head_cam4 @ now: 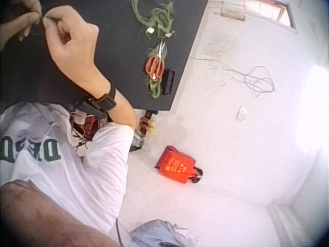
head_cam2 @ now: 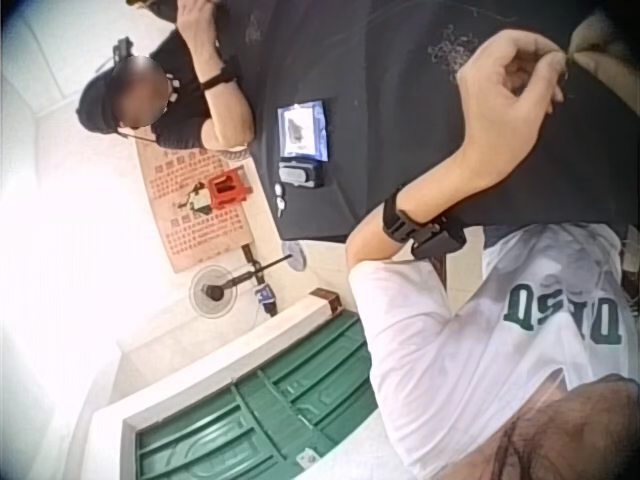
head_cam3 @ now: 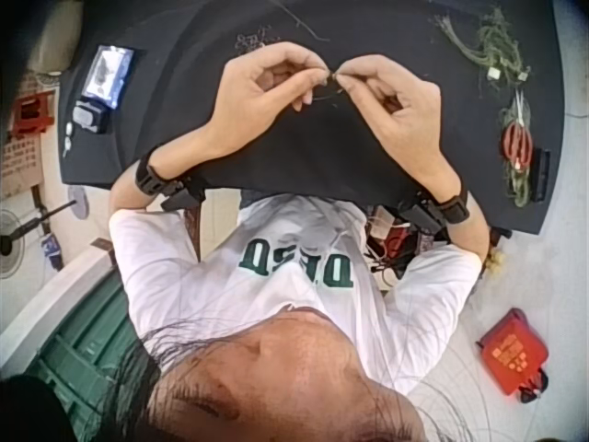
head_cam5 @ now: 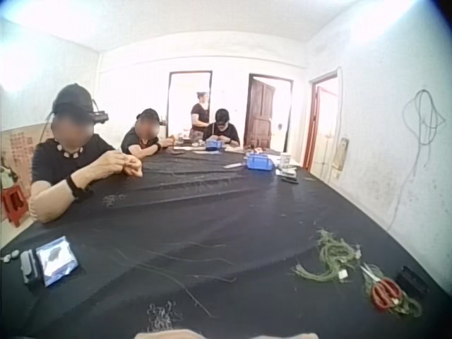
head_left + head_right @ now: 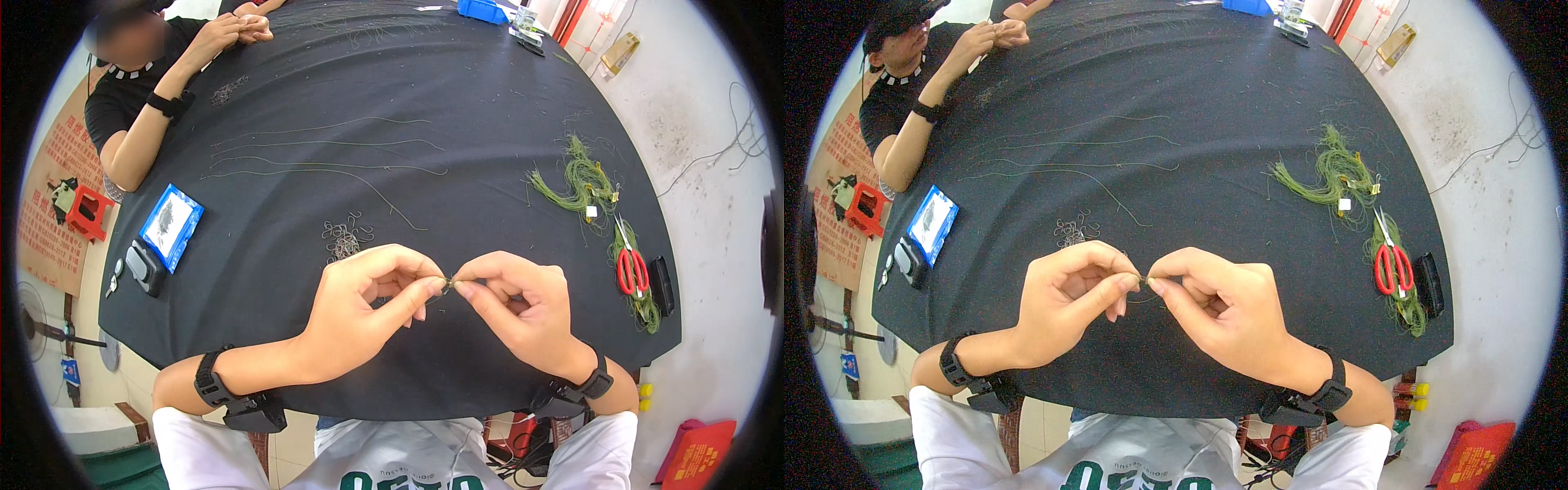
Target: The recorder is assembling fishing line and terminal tackle at a table.
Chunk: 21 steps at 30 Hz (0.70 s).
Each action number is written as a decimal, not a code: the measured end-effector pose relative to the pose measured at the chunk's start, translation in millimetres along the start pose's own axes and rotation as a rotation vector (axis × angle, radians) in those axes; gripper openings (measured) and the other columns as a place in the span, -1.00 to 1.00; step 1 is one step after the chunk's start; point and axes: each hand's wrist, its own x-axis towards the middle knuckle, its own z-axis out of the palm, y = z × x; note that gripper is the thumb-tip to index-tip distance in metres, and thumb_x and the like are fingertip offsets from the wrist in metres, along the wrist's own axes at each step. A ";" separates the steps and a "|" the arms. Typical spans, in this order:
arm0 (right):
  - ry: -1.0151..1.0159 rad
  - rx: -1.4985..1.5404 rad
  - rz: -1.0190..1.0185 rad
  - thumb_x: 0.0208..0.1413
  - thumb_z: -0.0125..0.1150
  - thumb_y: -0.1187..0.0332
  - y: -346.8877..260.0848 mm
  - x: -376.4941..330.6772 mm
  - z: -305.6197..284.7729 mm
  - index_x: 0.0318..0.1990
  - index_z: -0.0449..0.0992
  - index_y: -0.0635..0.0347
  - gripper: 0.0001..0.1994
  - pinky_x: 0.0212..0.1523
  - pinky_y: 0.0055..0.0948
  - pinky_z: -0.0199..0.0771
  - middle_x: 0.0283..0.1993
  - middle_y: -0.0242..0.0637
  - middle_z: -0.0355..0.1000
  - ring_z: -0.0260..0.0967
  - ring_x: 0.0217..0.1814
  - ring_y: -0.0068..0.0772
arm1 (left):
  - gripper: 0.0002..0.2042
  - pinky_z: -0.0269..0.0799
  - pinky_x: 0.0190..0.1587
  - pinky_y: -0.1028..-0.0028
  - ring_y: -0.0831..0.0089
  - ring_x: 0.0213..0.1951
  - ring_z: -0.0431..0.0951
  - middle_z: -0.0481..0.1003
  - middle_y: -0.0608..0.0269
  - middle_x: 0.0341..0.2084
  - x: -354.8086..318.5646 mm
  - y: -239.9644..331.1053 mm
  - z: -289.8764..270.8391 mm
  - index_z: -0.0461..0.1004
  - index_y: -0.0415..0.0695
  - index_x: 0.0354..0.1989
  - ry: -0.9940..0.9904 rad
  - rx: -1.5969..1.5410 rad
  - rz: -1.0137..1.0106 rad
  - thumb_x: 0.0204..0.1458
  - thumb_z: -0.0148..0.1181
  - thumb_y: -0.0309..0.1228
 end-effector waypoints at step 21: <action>0.030 -0.188 -0.290 -0.08 0.19 0.64 7.4 2.5 -0.4 -0.32 0.56 0.28 -0.86 -0.59 -0.64 0.28 -0.55 -0.31 0.49 0.36 -0.63 -0.58 | -0.82 0.43 -0.19 0.57 0.55 -0.28 0.50 0.51 0.16 -0.25 0.8 0.2 -3.9 0.43 -0.35 -0.12 -0.063 0.118 0.012 0.11 0.08 -0.59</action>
